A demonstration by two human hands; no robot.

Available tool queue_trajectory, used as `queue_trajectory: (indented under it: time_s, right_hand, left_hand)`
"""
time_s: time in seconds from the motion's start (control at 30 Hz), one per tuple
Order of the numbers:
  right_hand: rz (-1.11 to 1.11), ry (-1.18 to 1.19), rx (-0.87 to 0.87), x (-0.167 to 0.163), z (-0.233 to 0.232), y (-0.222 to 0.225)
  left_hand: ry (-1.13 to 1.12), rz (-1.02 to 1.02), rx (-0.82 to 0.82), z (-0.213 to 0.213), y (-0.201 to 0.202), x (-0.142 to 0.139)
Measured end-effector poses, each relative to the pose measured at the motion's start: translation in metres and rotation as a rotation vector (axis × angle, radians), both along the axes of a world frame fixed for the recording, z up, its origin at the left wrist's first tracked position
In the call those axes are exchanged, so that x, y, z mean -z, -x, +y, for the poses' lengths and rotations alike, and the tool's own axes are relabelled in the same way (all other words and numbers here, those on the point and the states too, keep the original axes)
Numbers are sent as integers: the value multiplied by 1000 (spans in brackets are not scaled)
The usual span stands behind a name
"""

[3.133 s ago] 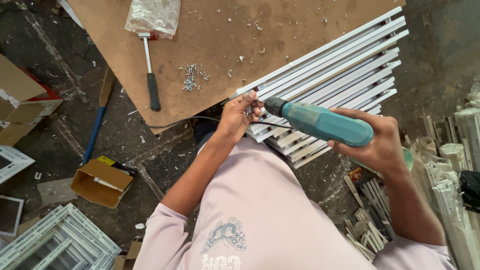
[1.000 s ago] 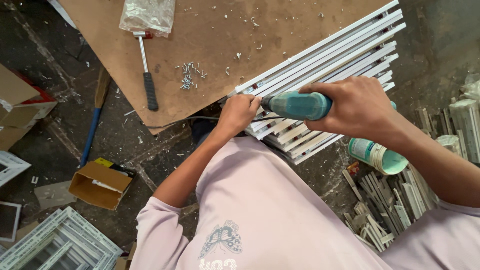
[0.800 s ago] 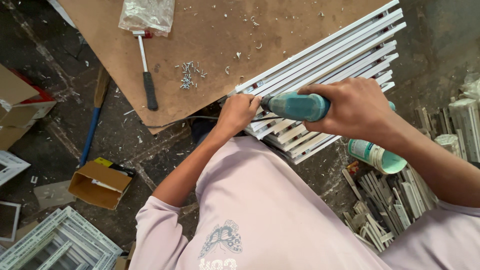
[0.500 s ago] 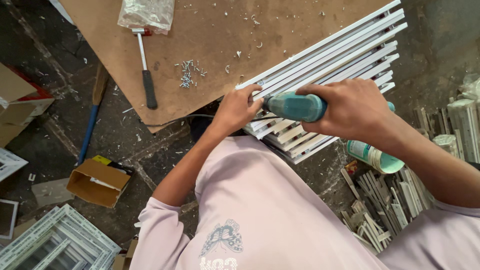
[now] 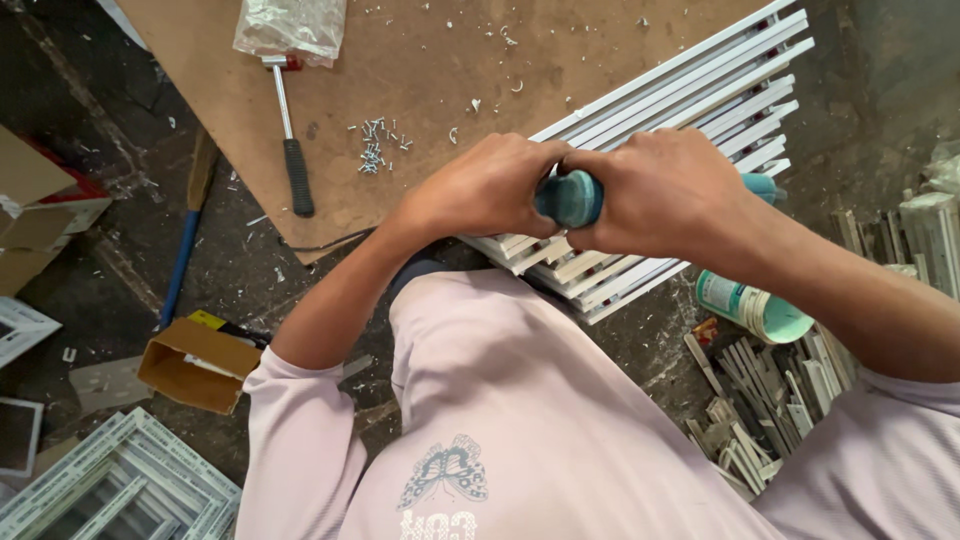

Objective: The person sits on the floor beside a stack of white window frame profiles and drives screws into them using a corded power drill. They pick screws from the worktable, position each screw on the frame, and drill it in, repeating across the stack of frames.

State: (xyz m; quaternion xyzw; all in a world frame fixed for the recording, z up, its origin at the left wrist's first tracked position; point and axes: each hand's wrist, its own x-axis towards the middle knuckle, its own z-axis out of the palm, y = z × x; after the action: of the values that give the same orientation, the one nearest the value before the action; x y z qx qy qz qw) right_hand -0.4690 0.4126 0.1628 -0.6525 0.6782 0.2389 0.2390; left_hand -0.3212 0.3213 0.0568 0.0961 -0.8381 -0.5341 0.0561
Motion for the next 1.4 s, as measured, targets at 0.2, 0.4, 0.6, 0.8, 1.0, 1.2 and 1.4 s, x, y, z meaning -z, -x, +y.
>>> queue_trajectory:
  time_s: [0.2, 0.4, 0.6, 0.8, 1.0, 1.2, 1.4]
  right_hand:
    - [15, 15, -27, 1, -1, 3]
    - [22, -6, -45, 1, -6, -1]
    - [4, 3, -65, 4, -9, -2]
    - [75, 62, -377, 8, -7, -5]
    - [25, 42, -53, 15, -4, 11]
    - [-250, 397, 88, 1, 48, 52]
    - [-587, 680, 386, 8, 119, 75]
  left_hand:
    - [-42, 37, -46, 4, -2, 8]
    - [-59, 28, -113, 9, -5, 12]
    - [-57, -61, -151, 14, -8, 11]
    - [-117, 70, -134, 20, -17, 42]
    - [-988, 237, -510, 13, -43, 116]
    - [-1414, 431, -702, 37, -59, 147]
    - [-1439, 394, -753, 53, -49, 155]
